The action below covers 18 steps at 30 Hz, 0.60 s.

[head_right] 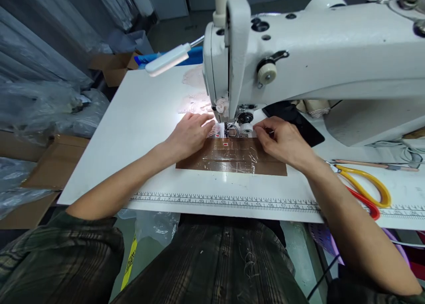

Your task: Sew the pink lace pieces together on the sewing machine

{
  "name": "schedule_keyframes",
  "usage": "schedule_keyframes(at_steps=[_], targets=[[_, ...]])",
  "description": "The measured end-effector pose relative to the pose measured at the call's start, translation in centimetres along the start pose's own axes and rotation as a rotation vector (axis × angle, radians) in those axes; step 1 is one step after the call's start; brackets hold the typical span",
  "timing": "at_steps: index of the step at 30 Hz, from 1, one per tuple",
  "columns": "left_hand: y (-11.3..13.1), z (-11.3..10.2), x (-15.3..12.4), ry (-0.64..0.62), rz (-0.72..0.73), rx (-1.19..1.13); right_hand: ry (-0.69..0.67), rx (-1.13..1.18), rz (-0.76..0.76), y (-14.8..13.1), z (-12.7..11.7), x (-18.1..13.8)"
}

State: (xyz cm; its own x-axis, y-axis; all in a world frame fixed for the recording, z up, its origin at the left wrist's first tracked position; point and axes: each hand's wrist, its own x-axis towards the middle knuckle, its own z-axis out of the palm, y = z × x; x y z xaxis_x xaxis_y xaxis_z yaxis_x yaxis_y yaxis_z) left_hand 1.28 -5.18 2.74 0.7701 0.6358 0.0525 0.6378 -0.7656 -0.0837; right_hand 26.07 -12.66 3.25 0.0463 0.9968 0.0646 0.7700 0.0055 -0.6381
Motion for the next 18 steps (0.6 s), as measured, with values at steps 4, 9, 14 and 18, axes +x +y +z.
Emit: schedule_keyframes(at_steps=[4, 9, 14, 18], targets=[[-3.2, 0.3, 2.9, -0.032, 0.282, -0.06, 0.068, -0.19, -0.101, 0.8, -1.5, -1.4], [-4.9, 0.2, 2.5, -0.028, 0.142, 0.009, 0.098, -0.54, -0.153, 3.7, -0.6, -3.6], [-5.1, 0.4, 0.1, 0.002, -0.111, -0.478, 0.14, -0.799, -0.17, 4.0, 1.2, -3.0], [-5.4, 0.6, -1.7, 0.047, -0.22, -0.856, 0.222, -0.831, -0.139, 2.7, 1.7, -2.4]])
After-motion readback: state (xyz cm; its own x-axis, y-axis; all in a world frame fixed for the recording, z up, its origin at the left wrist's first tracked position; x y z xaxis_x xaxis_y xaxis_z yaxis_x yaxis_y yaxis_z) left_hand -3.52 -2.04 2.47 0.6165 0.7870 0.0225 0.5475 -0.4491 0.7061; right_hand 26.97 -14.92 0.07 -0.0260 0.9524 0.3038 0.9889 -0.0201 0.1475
